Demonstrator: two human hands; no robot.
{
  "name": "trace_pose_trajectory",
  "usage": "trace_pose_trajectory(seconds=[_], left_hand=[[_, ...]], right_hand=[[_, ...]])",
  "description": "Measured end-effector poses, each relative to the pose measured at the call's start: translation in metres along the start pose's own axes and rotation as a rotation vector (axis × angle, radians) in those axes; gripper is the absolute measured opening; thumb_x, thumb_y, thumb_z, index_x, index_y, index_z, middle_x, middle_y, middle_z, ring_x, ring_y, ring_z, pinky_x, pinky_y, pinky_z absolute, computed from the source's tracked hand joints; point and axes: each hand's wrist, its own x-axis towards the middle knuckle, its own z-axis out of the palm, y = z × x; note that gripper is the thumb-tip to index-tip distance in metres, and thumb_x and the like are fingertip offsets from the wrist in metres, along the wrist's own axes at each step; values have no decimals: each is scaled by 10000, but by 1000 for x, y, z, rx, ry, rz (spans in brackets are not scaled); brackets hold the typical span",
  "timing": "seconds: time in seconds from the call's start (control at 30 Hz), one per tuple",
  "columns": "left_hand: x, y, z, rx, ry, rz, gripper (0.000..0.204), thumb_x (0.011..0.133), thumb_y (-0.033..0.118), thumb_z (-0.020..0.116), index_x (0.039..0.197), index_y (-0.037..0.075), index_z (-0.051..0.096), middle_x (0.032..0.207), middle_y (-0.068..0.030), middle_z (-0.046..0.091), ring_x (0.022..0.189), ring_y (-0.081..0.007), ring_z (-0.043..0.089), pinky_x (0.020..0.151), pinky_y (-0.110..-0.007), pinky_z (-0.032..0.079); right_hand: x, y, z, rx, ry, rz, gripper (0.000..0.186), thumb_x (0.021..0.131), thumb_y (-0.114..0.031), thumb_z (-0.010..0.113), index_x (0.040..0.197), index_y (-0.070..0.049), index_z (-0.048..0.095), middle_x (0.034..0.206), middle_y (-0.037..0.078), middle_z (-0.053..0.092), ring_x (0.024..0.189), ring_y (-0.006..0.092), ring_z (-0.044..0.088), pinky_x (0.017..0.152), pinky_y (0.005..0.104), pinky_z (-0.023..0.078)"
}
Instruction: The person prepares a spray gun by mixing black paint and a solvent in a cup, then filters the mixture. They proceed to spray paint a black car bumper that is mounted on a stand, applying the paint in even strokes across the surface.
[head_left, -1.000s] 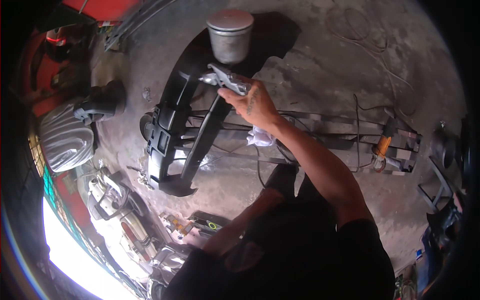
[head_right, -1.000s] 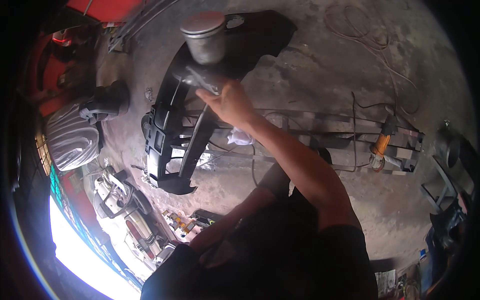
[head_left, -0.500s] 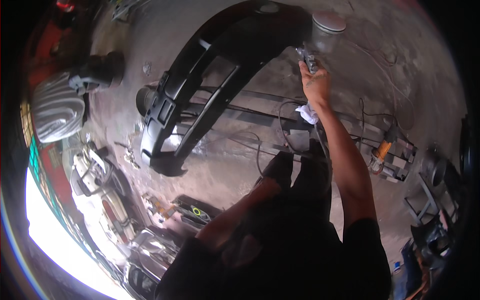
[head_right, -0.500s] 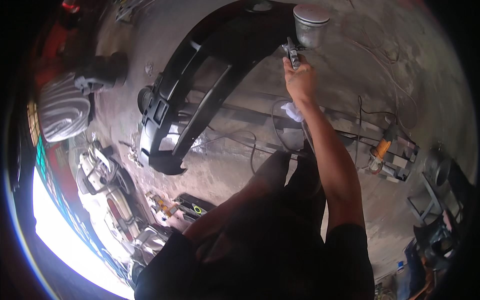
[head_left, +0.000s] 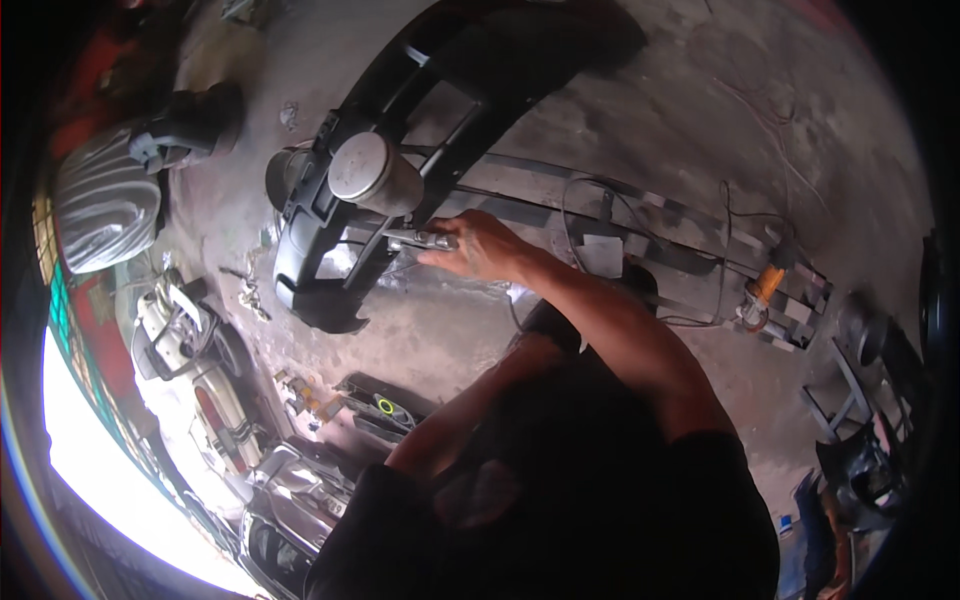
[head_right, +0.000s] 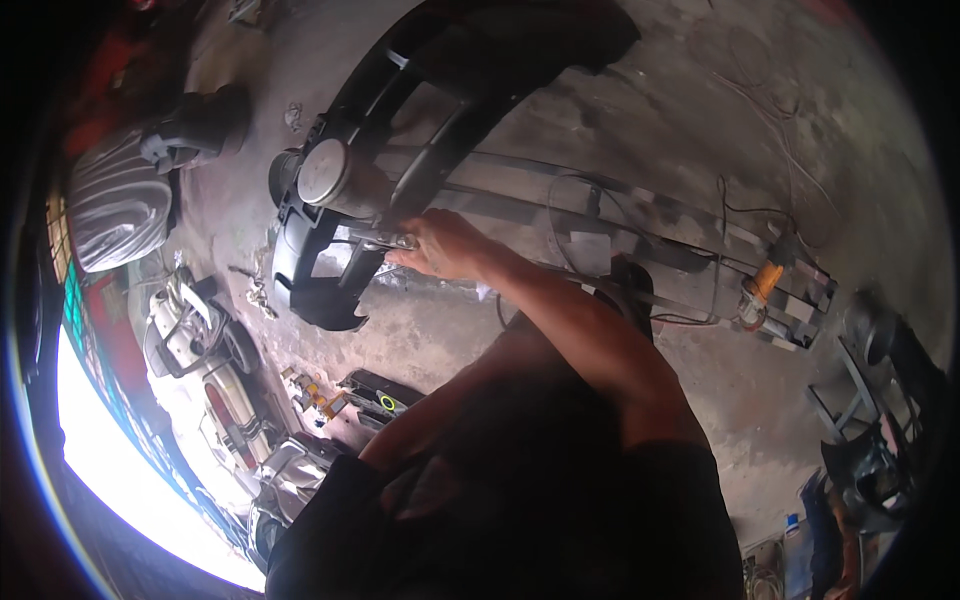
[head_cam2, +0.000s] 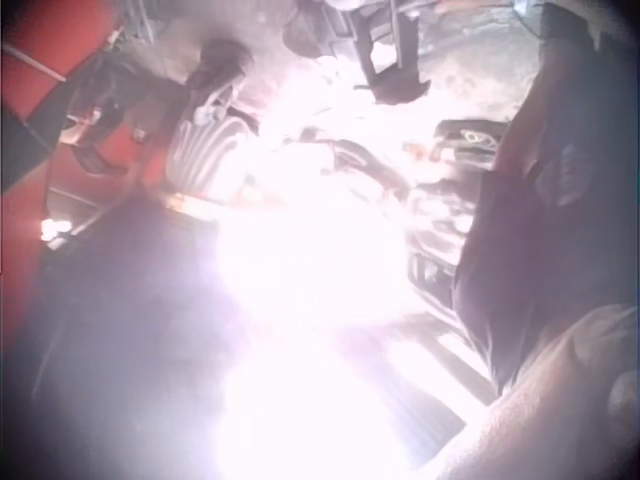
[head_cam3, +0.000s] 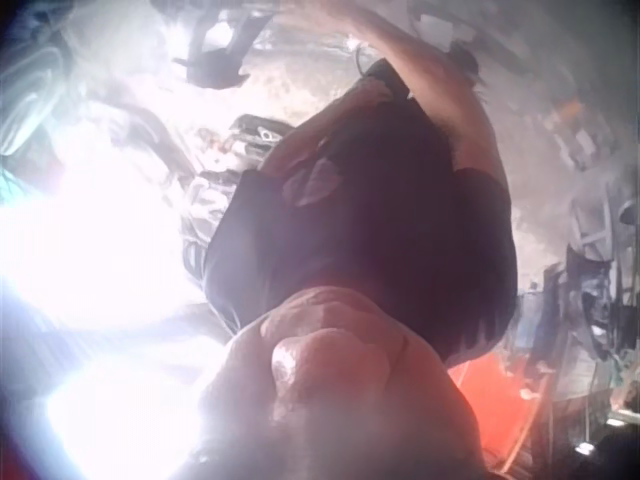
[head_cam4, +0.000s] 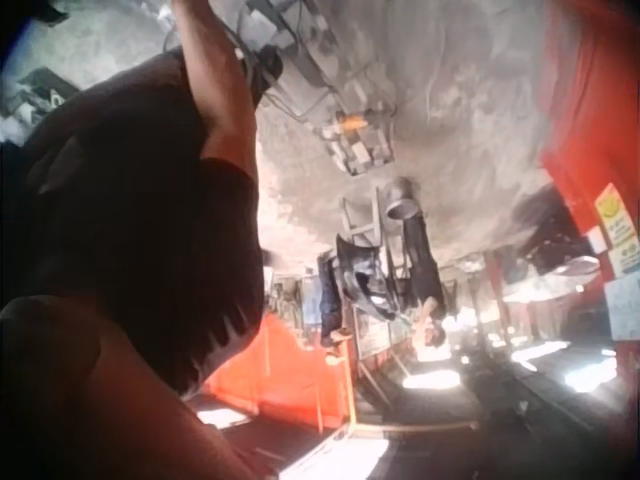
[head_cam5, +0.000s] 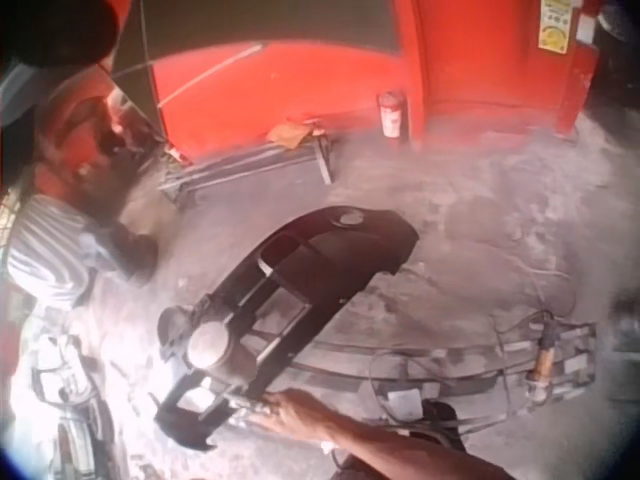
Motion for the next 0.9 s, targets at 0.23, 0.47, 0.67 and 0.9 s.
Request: trace_pose_trajectory(seconds=[0.23, 0.47, 0.67, 0.9], left_hand=[[-23, 10, -25, -73, 157, -8, 206, 946, 328, 653, 900, 174, 782, 838, -111, 712, 783, -348, 712, 745, -518, 558], [-36, 9, -10, -106, 182, 43, 153, 939, 271, 660, 952, 184, 785, 942, -106, 723, 895, -319, 714, 781, -515, 555], [-35, 28, -38, -63, 34, -27, 159, 909, 255, 670, 906, 166, 802, 844, -132, 728, 851, -350, 732, 777, -525, 563], [-6, 14, 0, -61, 20, -151, 171, 883, 229, 665, 818, 136, 794, 794, -180, 737, 826, -348, 747, 762, -517, 572]], right_hand=[[-42, 64, -91, -234, 412, 439, 409, 968, -415, 753, 1154, -51, 757, 780, 174, 750, 707, 295, 742, 728, 443, 578], [-56, 111, -142, -478, 922, 445, 385, 986, -404, 715, 1111, -40, 742, 802, 247, 732, 803, 458, 735, 691, 513, 558], [-62, 107, -64, -333, 581, 457, 431, 972, -428, 730, 1166, -43, 744, 785, 236, 728, 772, 438, 736, 700, 487, 561], [-49, 93, 51, -60, -25, 223, 421, 938, -425, 743, 1216, -109, 724, 999, 230, 754, 959, 421, 733, 857, 503, 569]])
